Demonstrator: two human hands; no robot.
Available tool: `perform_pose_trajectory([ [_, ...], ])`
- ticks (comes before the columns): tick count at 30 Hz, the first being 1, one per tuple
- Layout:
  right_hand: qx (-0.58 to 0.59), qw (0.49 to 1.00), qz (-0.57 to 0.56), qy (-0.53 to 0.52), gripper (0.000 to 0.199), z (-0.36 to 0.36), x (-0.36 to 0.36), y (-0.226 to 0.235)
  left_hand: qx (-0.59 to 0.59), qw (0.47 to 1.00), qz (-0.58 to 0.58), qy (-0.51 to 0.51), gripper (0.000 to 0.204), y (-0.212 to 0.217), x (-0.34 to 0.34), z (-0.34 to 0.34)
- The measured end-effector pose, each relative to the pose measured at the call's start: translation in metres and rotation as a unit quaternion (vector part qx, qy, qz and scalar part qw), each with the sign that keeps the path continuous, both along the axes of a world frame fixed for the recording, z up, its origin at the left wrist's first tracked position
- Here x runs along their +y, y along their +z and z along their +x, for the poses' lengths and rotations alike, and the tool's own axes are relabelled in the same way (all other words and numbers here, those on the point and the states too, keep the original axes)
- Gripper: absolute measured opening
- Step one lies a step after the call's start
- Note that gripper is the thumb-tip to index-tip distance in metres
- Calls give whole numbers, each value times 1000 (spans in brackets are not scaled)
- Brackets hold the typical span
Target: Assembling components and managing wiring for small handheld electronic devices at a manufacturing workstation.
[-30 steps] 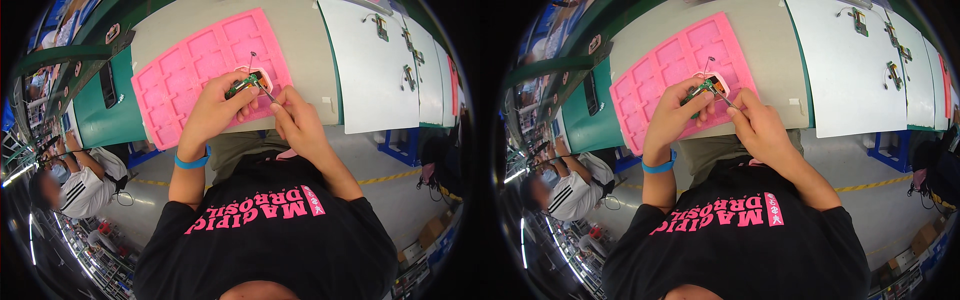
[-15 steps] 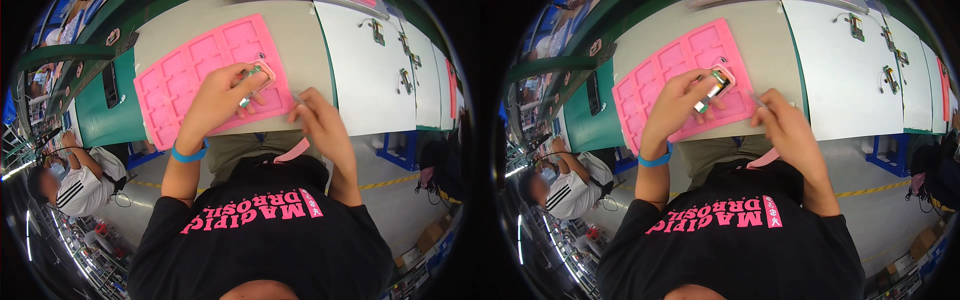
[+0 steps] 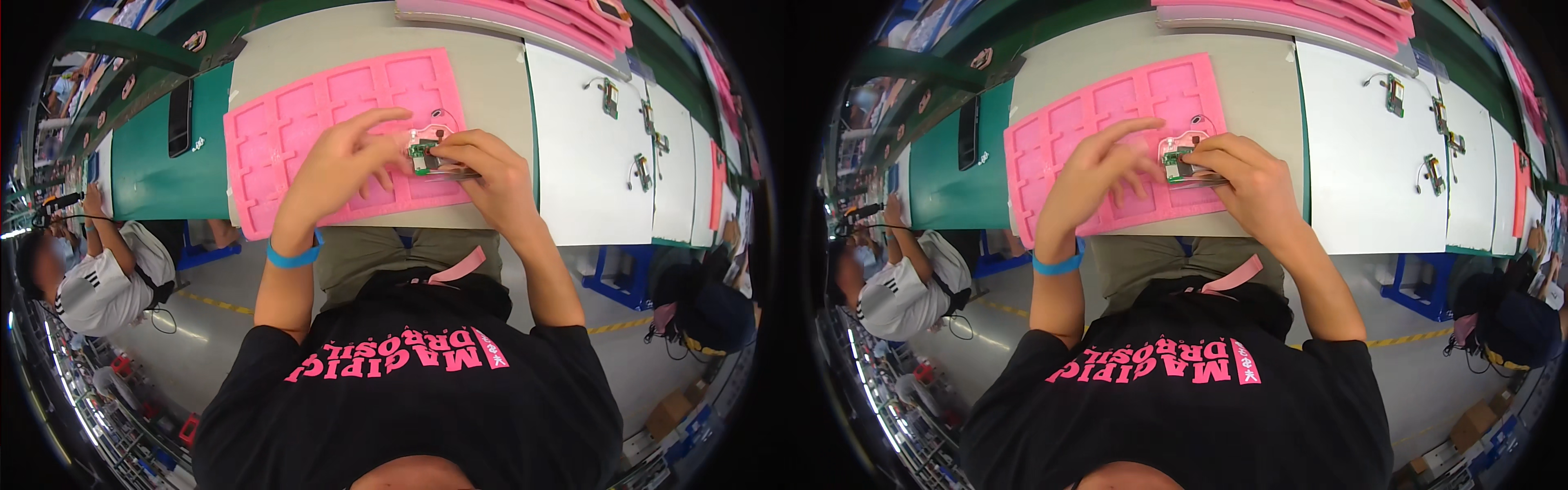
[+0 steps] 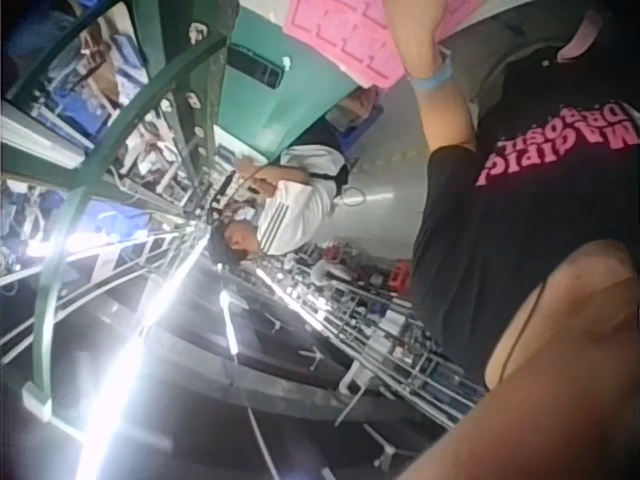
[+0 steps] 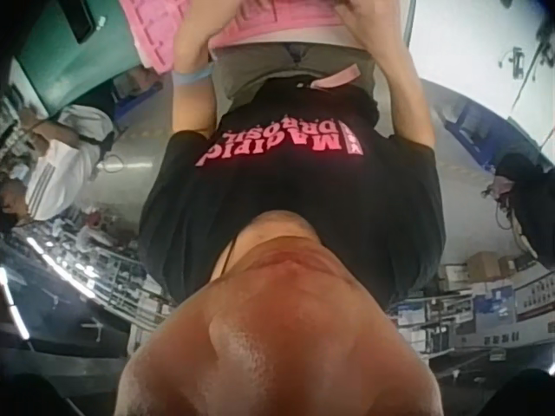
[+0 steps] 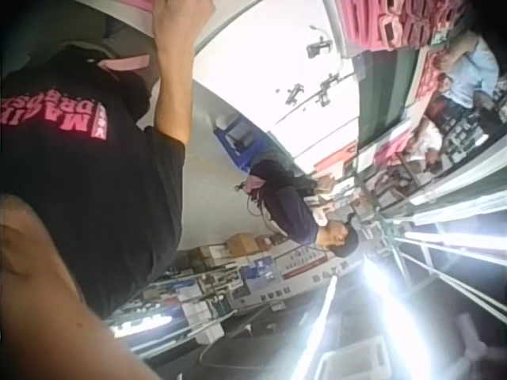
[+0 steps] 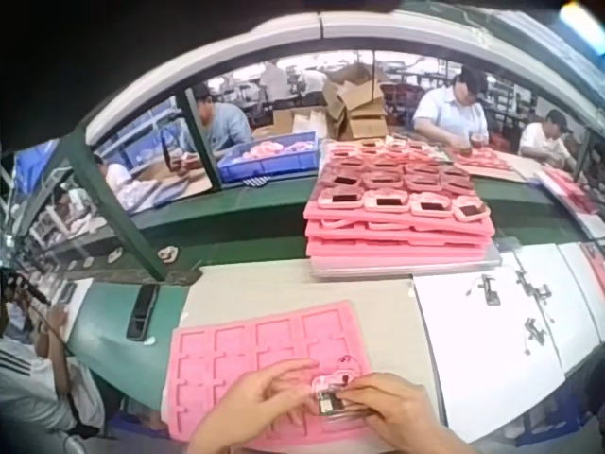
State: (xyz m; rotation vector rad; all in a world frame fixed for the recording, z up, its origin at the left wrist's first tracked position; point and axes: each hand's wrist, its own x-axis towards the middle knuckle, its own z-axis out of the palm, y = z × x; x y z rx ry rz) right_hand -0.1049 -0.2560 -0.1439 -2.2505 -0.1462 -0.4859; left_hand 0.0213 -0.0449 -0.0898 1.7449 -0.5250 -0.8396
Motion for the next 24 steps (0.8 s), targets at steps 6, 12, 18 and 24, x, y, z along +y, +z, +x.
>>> perform_pose_trajectory([
  [6,88,994,14,-57,33,8,16,10,-460,888,-24,-19,55,-41,-4,-11],
  [12,100,992,48,-65,25,23,15,10,-363,931,-25,12,59,-60,-6,-9],
  [18,109,963,177,-173,32,20,1,11,-159,981,-80,81,60,-54,-1,-4],
  [24,137,959,24,-247,50,-5,8,3,-148,981,-42,115,49,-14,70,48],
])
